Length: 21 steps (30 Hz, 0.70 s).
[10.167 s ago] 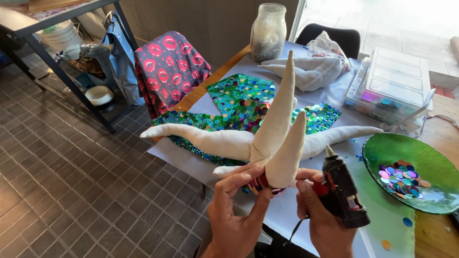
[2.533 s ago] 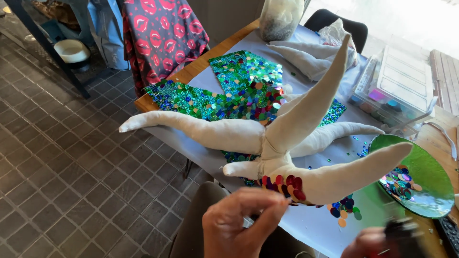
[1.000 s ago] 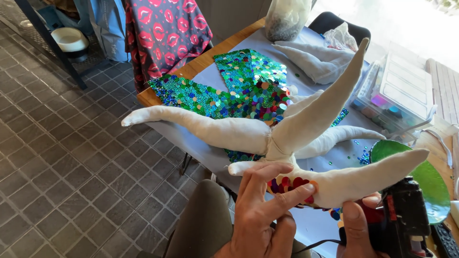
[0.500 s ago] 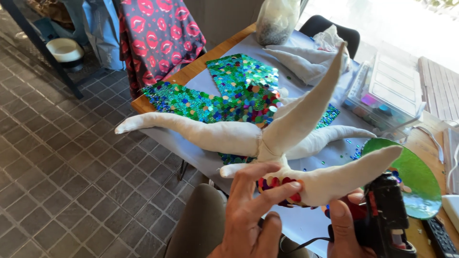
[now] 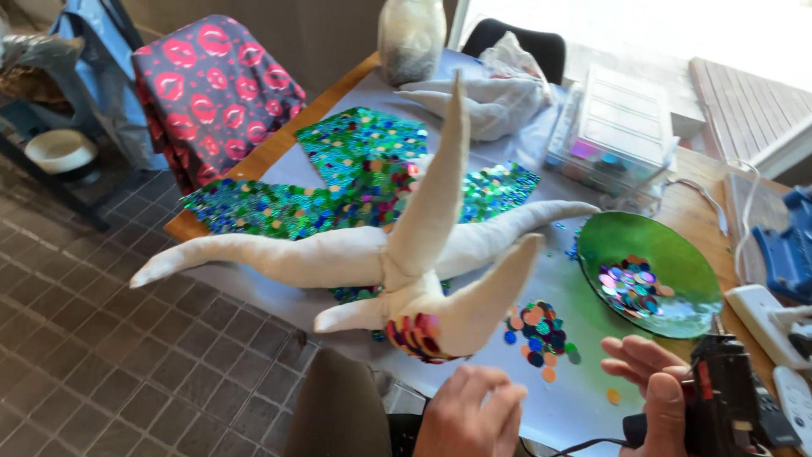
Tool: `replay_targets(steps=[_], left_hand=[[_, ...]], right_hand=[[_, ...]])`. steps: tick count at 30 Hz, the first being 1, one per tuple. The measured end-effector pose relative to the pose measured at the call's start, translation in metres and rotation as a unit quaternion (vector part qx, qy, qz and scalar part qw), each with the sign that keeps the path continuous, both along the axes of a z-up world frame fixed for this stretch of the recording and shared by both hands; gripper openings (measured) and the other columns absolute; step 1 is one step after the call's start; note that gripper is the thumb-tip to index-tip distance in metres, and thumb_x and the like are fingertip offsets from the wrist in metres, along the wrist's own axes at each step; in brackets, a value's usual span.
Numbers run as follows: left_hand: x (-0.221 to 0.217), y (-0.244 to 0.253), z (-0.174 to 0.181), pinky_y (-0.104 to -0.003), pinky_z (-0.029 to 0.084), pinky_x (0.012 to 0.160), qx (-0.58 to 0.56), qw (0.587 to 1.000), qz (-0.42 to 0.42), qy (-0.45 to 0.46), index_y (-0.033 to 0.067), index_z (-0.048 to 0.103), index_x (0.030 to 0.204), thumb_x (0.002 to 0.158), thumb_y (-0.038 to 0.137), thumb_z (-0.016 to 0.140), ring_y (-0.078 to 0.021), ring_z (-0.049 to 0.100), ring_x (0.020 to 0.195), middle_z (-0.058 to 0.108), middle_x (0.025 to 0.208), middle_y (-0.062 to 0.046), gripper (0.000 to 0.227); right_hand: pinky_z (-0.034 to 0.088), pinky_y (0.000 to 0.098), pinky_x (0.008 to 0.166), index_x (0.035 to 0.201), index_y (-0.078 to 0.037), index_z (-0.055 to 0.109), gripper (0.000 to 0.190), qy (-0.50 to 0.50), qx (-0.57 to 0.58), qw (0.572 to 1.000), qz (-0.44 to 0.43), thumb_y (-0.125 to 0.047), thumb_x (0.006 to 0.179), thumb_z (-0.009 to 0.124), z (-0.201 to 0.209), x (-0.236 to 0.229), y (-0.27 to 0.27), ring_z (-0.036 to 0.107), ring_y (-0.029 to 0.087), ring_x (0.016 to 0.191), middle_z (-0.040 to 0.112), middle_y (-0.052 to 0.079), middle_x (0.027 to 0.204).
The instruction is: Decorating a white fabric sculpture by gluing colorful sequins onto it using a hot glue gun
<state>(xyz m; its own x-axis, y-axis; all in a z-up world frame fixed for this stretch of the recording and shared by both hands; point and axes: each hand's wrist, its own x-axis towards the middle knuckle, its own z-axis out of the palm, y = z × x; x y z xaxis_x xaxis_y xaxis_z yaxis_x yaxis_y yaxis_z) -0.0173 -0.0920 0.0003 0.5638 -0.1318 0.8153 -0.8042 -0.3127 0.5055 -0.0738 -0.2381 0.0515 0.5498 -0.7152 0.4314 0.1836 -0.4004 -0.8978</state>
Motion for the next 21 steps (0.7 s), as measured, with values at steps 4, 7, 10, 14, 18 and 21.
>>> replay_targets(steps=[4, 7, 10, 14, 18, 21], left_hand=[[0.025, -0.038, -0.019, -0.046, 0.047, 0.066, 0.136, 0.983, -0.086, 0.091, 0.0056, 0.065, 0.093, 0.086, -0.001, 0.069, -0.0351, 0.056, 0.081, 0.058, 0.093, -0.014, 0.010], [0.044, -0.074, -0.038, -0.050, 0.048, 0.061, 0.226, 0.963, -0.062, 0.132, 0.0058, 0.064, 0.089, 0.080, -0.007, 0.062, -0.0374, 0.057, 0.077, 0.054, 0.093, -0.016, 0.015], [0.064, -0.103, -0.048, -0.051, 0.050, 0.055, 0.297, 0.939, -0.051, 0.162, 0.0096, 0.066, 0.098, 0.082, -0.005, 0.061, -0.0382, 0.058, 0.080, 0.052, 0.096, -0.016, 0.022], [0.082, -0.128, -0.067, -0.046, 0.049, 0.059, 0.362, 0.917, -0.037, 0.162, 0.0114, 0.070, 0.094, 0.086, 0.007, 0.069, -0.0351, 0.054, 0.086, 0.051, 0.100, -0.014, 0.010], [0.085, -0.127, -0.046, -0.046, 0.053, 0.060, 0.367, 0.903, -0.075, 0.209, 0.0124, 0.071, 0.097, 0.070, 0.002, 0.083, -0.0332, 0.057, 0.088, 0.051, 0.102, -0.012, 0.031], [0.087, -0.129, -0.043, -0.050, 0.053, 0.064, 0.340, 0.907, -0.097, 0.231, 0.0101, 0.071, 0.101, 0.086, -0.008, 0.055, -0.0354, 0.058, 0.089, 0.052, 0.098, -0.014, 0.028]], right_hand=[[0.060, 0.0379, 0.078, 0.123, -0.002, 0.060, 0.036, 0.028, -0.016, 0.999, 0.006, -0.033, 0.112, 0.043, -0.031, -0.015, -0.035, 0.074, 0.034, 0.103, 0.068, 0.017, 0.125], [0.057, 0.0340, 0.076, 0.120, 0.000, 0.063, 0.039, 0.057, -0.009, 0.998, 0.005, -0.032, 0.110, 0.044, -0.018, -0.022, -0.029, 0.073, 0.032, 0.093, 0.071, 0.019, 0.117], [0.054, 0.0323, 0.077, 0.112, 0.005, 0.071, 0.047, 0.114, 0.011, 0.993, -0.015, -0.034, 0.106, 0.047, -0.013, -0.025, -0.036, 0.073, 0.029, 0.077, 0.078, 0.019, 0.105], [0.053, 0.0319, 0.080, 0.113, 0.002, 0.073, 0.046, 0.123, 0.026, 0.992, 0.007, -0.034, 0.105, 0.046, -0.024, -0.030, -0.047, 0.073, 0.026, 0.078, 0.080, 0.017, 0.104], [0.057, 0.0356, 0.080, 0.113, 0.002, 0.076, 0.049, 0.142, 0.062, 0.987, 0.030, -0.037, 0.099, 0.049, -0.037, -0.034, -0.063, 0.075, 0.027, 0.076, 0.083, 0.017, 0.102], [0.059, 0.0371, 0.070, 0.107, 0.002, 0.070, 0.037, 0.071, 0.060, 0.995, 0.024, -0.029, 0.104, 0.051, -0.038, -0.032, -0.058, 0.075, 0.030, 0.074, 0.078, 0.018, 0.107]])
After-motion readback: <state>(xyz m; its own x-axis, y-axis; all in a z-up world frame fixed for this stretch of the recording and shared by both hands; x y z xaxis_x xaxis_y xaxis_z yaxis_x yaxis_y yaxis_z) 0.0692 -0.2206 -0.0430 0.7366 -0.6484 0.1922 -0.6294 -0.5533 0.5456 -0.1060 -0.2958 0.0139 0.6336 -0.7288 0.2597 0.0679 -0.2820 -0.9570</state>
